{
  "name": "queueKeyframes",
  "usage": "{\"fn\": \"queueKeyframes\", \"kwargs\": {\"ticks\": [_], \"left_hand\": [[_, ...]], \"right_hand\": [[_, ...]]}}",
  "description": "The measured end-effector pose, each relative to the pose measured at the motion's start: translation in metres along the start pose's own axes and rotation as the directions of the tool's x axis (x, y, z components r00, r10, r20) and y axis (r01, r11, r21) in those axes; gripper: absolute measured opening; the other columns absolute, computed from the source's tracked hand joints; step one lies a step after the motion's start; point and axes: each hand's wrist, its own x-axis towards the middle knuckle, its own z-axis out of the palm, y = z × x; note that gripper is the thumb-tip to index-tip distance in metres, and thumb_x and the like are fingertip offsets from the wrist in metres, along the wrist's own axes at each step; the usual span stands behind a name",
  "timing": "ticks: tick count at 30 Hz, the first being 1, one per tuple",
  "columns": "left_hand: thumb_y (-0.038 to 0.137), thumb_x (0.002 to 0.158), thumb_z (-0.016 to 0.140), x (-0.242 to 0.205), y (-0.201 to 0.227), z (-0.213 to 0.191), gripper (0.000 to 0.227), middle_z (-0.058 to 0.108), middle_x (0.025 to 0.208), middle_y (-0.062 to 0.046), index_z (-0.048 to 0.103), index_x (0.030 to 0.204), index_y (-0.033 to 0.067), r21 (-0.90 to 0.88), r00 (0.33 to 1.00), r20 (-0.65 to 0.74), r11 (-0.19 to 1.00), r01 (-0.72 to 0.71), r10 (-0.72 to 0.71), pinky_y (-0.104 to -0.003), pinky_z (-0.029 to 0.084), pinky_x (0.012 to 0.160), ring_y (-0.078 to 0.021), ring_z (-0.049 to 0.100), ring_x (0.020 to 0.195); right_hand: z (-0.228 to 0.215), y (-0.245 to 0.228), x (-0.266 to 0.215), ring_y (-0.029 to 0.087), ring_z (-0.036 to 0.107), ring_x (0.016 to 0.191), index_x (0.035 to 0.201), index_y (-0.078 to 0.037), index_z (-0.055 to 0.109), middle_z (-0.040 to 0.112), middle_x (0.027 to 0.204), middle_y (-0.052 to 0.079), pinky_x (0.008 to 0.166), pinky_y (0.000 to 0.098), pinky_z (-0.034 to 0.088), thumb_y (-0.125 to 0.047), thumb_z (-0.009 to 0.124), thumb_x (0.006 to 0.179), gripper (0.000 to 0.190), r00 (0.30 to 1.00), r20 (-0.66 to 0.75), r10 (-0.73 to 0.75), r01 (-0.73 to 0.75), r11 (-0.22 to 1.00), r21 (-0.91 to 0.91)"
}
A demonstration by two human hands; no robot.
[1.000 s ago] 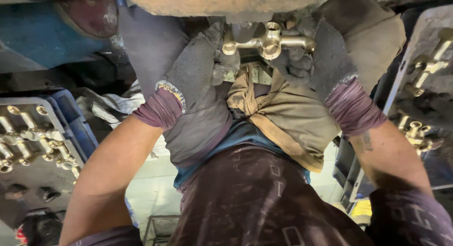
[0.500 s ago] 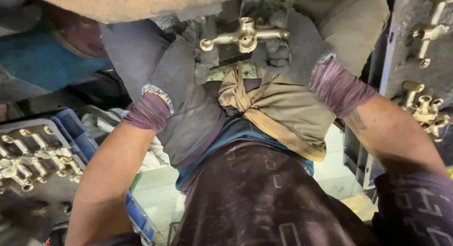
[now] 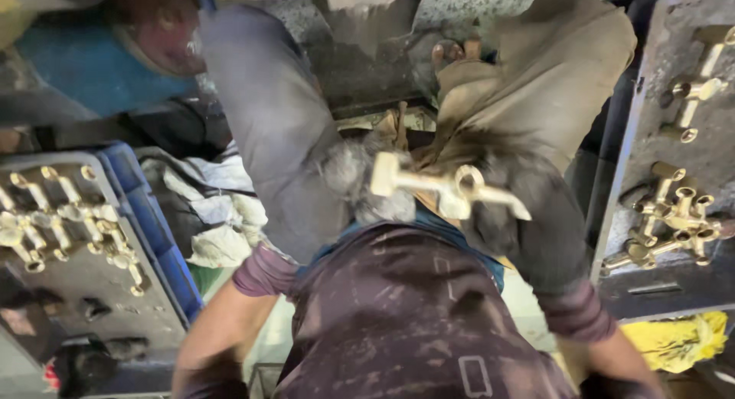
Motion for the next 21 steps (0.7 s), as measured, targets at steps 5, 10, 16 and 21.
{"fn": "queueKeyframes", "kwargs": {"ticks": [5,10,16,21], "left_hand": [[0.016,0.104,0.062,-0.027,-0.006,0.031,0.033,0.069,0.126,-0.012,0.062,0.134,0.0028,-0.125,0.989,0.136,0.991,-0.043,0.060,-0.033,0.054,0.101,-0.0220,0.066,0.115],[0.016,0.104,0.066,-0.053,-0.013,0.037,0.035,0.069,0.128,-0.009,0.061,0.136,0.0037,0.339,0.928,0.255,0.873,-0.349,0.272,-0.030,0.058,0.101,-0.0172,0.069,0.115],[0.009,0.108,0.057,-0.060,-0.027,0.057,0.037,0.063,0.117,-0.011,0.054,0.143,-0.0034,-0.203,0.996,0.088,0.979,-0.006,0.024,-0.027,0.052,0.072,-0.0145,0.060,0.091],[0.020,0.109,0.060,-0.090,-0.009,0.051,0.050,0.060,0.141,-0.009,0.043,0.152,0.0005,0.179,0.823,0.217,0.808,-0.562,0.525,-0.029,0.054,0.098,-0.0151,0.064,0.119]], "right_hand": [[-0.018,-0.032,-0.038,0.029,0.067,0.101,0.105,-0.005,0.064,0.068,0.104,0.011,0.091,0.0407,0.054,-0.021,0.075,0.099,0.020,0.987,-0.157,0.047,-0.061,0.994,-0.085],[-0.030,-0.058,-0.058,0.027,0.070,0.101,0.105,-0.008,0.068,0.072,0.108,0.009,0.089,0.0380,0.054,-0.020,0.077,0.100,0.016,0.981,-0.195,0.025,-0.059,0.984,-0.170],[-0.028,-0.049,-0.085,0.026,0.071,0.107,0.110,-0.007,0.064,0.072,0.111,0.009,0.094,0.0379,0.056,-0.019,0.069,0.106,0.014,0.971,-0.234,-0.056,0.032,0.994,-0.105],[-0.019,-0.037,-0.078,0.031,0.069,0.105,0.114,-0.001,0.064,0.069,0.110,0.015,0.092,0.0401,0.055,-0.014,0.060,0.101,0.019,0.980,-0.108,-0.164,0.155,0.984,-0.086]]}}
